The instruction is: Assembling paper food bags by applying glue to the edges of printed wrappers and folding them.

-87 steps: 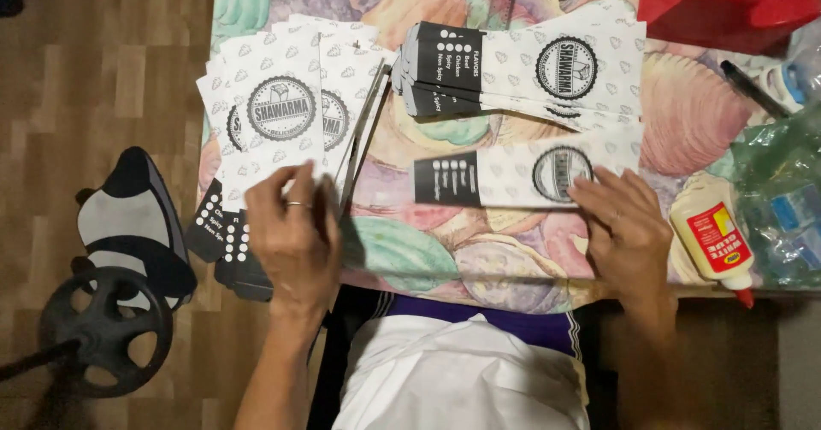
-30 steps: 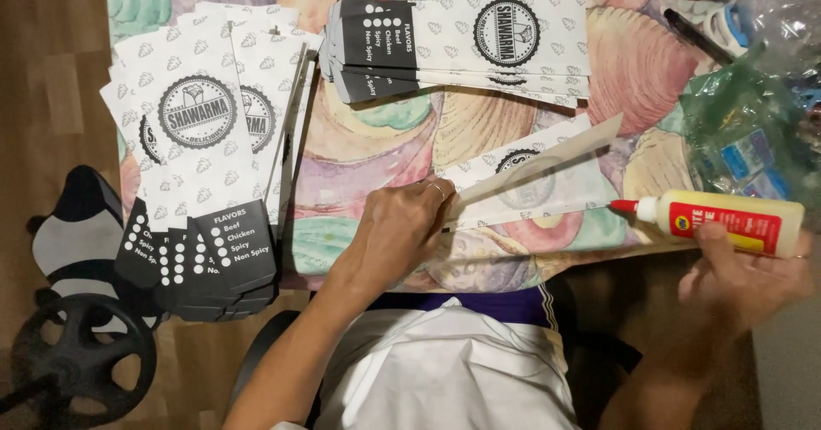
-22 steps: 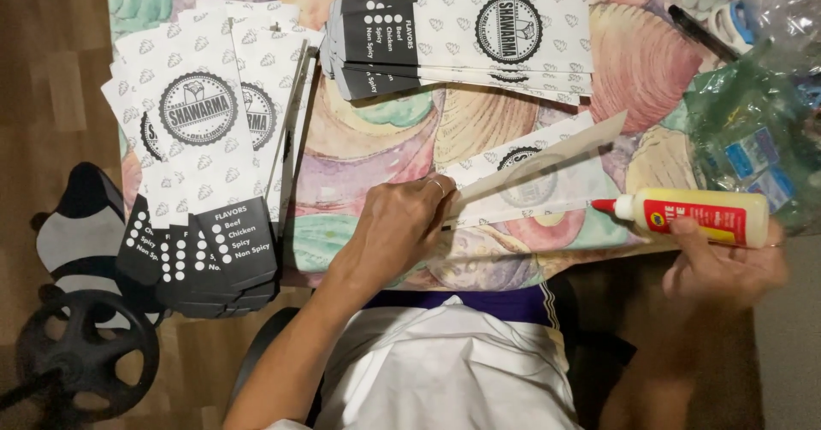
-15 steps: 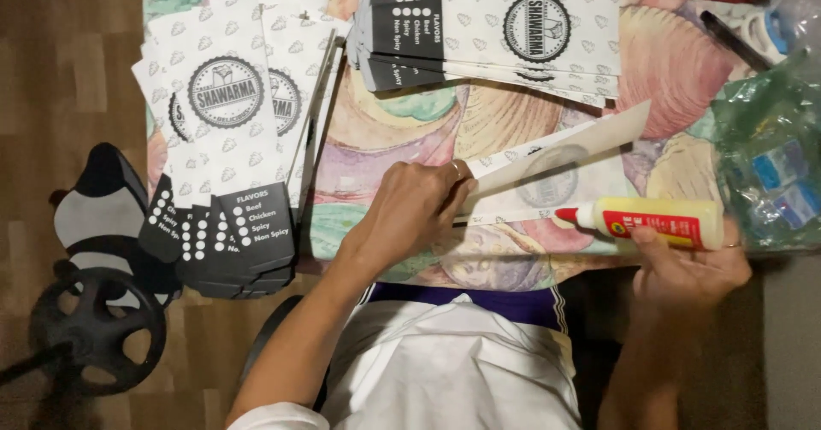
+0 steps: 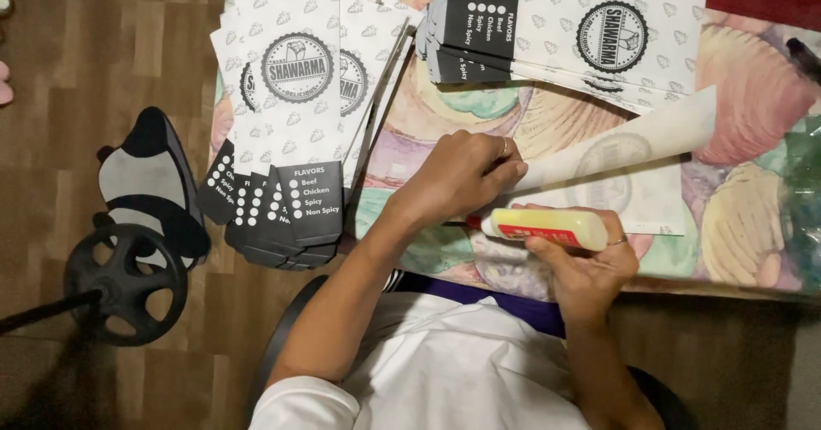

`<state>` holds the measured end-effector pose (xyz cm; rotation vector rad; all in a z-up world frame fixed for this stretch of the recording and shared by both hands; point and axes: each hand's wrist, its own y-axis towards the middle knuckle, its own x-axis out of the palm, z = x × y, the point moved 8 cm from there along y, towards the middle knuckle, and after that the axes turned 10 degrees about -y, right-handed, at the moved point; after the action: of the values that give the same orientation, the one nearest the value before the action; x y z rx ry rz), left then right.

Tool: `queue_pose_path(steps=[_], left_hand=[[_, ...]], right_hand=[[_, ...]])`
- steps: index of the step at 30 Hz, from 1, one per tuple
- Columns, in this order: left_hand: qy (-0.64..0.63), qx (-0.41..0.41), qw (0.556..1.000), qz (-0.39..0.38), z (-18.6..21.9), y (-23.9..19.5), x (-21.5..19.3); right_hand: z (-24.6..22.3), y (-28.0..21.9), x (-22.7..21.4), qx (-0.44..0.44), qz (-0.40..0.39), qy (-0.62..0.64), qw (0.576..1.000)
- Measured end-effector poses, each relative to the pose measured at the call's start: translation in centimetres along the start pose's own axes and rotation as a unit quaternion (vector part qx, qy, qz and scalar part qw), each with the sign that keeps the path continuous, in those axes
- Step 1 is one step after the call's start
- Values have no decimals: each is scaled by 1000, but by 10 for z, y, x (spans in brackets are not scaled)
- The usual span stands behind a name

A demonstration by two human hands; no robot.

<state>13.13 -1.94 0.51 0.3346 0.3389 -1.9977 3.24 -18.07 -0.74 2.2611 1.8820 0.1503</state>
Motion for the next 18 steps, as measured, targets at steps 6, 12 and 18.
queue_pose_path(steps=[6,12,18], left_hand=[[-39,-27,999,-7,-7,-1,-8],[15,93,995,-33,24,-39,7],[208,244,947,25,20,-70,51]], right_hand=[[68,-11,-15,9,25,25,999],[68,-12,-101,103,123,165,973],[36,-27,-21,202,-18,230,952]])
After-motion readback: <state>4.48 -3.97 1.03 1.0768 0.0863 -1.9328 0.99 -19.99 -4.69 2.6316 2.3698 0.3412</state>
